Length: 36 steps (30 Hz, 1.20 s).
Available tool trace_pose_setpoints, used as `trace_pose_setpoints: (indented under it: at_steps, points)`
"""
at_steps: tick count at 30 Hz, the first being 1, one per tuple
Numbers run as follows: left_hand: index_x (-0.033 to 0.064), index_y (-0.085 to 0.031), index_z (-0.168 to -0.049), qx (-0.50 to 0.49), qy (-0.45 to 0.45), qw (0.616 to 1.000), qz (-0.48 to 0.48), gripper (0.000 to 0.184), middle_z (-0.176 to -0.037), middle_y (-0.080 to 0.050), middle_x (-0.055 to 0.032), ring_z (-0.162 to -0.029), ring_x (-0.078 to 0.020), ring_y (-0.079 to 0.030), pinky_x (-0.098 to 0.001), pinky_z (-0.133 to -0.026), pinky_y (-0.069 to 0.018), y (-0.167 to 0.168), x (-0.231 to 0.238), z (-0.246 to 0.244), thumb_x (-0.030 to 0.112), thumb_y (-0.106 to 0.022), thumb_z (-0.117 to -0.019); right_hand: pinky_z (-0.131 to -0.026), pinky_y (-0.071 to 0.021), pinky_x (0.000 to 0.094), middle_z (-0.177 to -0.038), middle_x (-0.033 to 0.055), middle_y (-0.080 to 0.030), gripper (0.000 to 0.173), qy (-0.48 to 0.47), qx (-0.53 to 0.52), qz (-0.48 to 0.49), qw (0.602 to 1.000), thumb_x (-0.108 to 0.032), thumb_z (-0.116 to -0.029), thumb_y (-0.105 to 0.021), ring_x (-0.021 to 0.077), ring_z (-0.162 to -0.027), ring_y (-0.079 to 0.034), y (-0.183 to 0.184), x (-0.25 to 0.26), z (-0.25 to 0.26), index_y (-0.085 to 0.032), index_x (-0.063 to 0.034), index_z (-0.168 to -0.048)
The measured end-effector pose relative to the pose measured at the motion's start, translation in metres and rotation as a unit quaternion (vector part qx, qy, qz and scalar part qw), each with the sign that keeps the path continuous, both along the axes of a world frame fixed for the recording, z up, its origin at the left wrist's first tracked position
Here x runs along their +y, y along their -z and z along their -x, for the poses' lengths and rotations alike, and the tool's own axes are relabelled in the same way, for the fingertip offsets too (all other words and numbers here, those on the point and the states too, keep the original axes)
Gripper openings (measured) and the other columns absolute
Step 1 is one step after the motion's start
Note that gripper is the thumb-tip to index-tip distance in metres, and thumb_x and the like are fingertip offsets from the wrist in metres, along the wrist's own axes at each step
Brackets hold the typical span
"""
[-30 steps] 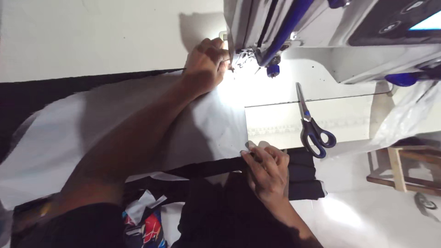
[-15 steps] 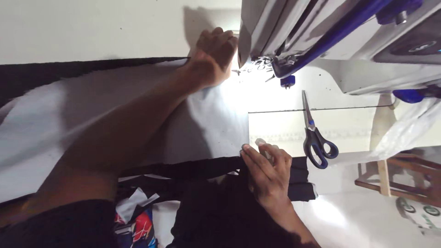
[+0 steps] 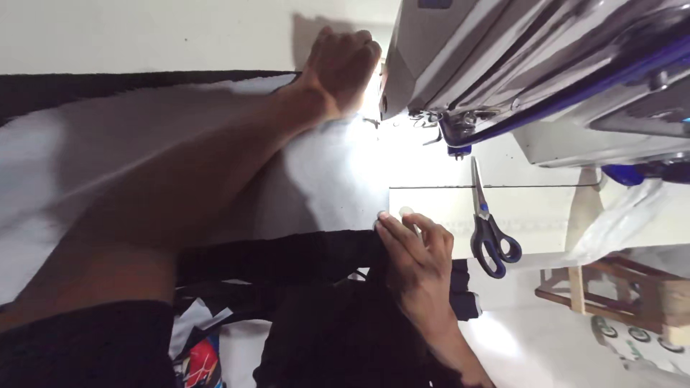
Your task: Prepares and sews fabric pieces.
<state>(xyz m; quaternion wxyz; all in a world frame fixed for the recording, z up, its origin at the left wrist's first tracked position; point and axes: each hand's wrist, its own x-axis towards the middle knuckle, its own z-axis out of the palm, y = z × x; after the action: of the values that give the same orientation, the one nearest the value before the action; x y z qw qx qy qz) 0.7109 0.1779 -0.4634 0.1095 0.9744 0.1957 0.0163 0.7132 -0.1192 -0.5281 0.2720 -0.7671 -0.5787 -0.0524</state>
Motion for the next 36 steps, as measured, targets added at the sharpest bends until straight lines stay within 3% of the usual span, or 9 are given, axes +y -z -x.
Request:
trace_pose_setpoints:
  at_steps: [8, 15, 19, 22, 27, 32, 36]
  points:
    - [-0.0049, -0.066, -0.105, -0.052, 0.035, 0.998, -0.031, 0.022, -0.109, -0.067, -0.0267, -0.105, -0.0481, -0.065, -0.0652, -0.084, -0.0447, 0.011, 0.026, -0.010, 0.014, -0.060, -0.0947, -0.094, -0.0391, 0.0458, -0.131, -0.0043, -0.071, 0.035, 0.013, -0.027, 0.029, 0.999, -0.009, -0.0975, -0.051, 0.0255, -0.119, -0.060, -0.005, 0.016, -0.007, -0.079, -0.0198, -0.117]
    - [-0.0054, -0.066, -0.112, -0.023, 0.011, 1.000, 0.010, 0.024, -0.114, -0.065, -0.0283, -0.112, -0.0488, -0.062, -0.0663, -0.092, -0.0414, 0.001, 0.037, -0.018, 0.009, -0.063, -0.0930, -0.095, -0.0408, 0.0469, -0.133, -0.0045, -0.071, 0.032, 0.027, -0.041, 0.049, 0.998, -0.015, -0.0982, -0.054, 0.0265, -0.121, -0.060, -0.008, 0.031, -0.012, -0.078, -0.0200, -0.119]
    - [-0.0067, -0.066, -0.110, -0.022, 0.016, 1.000, 0.007, 0.023, -0.112, -0.065, -0.0306, -0.111, -0.0514, -0.062, -0.0669, -0.090, -0.0430, 0.000, 0.046, -0.022, 0.010, -0.063, -0.0944, -0.094, -0.0407, 0.0459, -0.132, -0.0030, -0.071, 0.033, 0.038, -0.041, 0.053, 0.997, -0.014, -0.0973, -0.056, 0.0260, -0.117, -0.060, -0.008, 0.039, -0.015, -0.078, -0.0200, -0.121]
    - [-0.0072, -0.065, -0.109, -0.031, 0.027, 0.999, -0.004, 0.024, -0.113, -0.065, -0.0299, -0.110, -0.0496, -0.063, -0.0655, -0.089, -0.0449, 0.005, 0.055, -0.026, 0.013, -0.061, -0.0963, -0.095, -0.0421, 0.0469, -0.133, -0.0031, -0.071, 0.034, 0.047, -0.047, 0.058, 0.996, -0.014, -0.0962, -0.056, 0.0278, -0.122, -0.060, -0.007, 0.043, -0.017, -0.077, -0.0207, -0.123]
    - [-0.0093, -0.059, -0.124, -0.016, 0.021, 1.000, 0.007, 0.032, -0.125, -0.060, -0.0323, -0.123, -0.0508, -0.056, -0.0646, -0.100, -0.0411, 0.003, 0.063, -0.030, 0.013, -0.056, -0.1015, -0.093, -0.0420, 0.0508, -0.133, 0.0022, -0.070, 0.033, 0.072, -0.068, 0.077, 0.992, -0.018, -0.0972, -0.056, 0.0317, -0.123, -0.059, -0.010, 0.054, -0.021, -0.076, -0.0257, -0.123]
    - [-0.0082, -0.062, -0.118, -0.039, 0.035, 0.999, -0.002, 0.028, -0.117, -0.063, -0.0320, -0.116, -0.0513, -0.059, -0.0660, -0.095, -0.0446, 0.011, 0.080, -0.040, 0.014, -0.057, -0.1013, -0.090, -0.0439, 0.0499, -0.121, 0.0101, -0.070, 0.031, 0.088, -0.074, 0.083, 0.990, -0.021, -0.0968, -0.059, 0.0314, -0.111, -0.061, -0.010, 0.066, -0.026, -0.078, -0.0293, -0.120]
    - [0.0044, -0.065, -0.105, -0.200, 0.105, 0.970, -0.085, 0.030, -0.099, -0.066, -0.0189, -0.096, -0.0396, -0.067, -0.0611, -0.076, -0.0529, 0.085, 0.144, -0.077, 0.030, -0.051, -0.0986, -0.089, -0.0434, 0.0510, -0.115, 0.0118, -0.069, 0.031, 0.095, -0.076, 0.089, 0.989, -0.023, -0.0977, -0.058, 0.0312, -0.104, -0.061, -0.011, 0.073, -0.028, -0.077, -0.0291, -0.120]
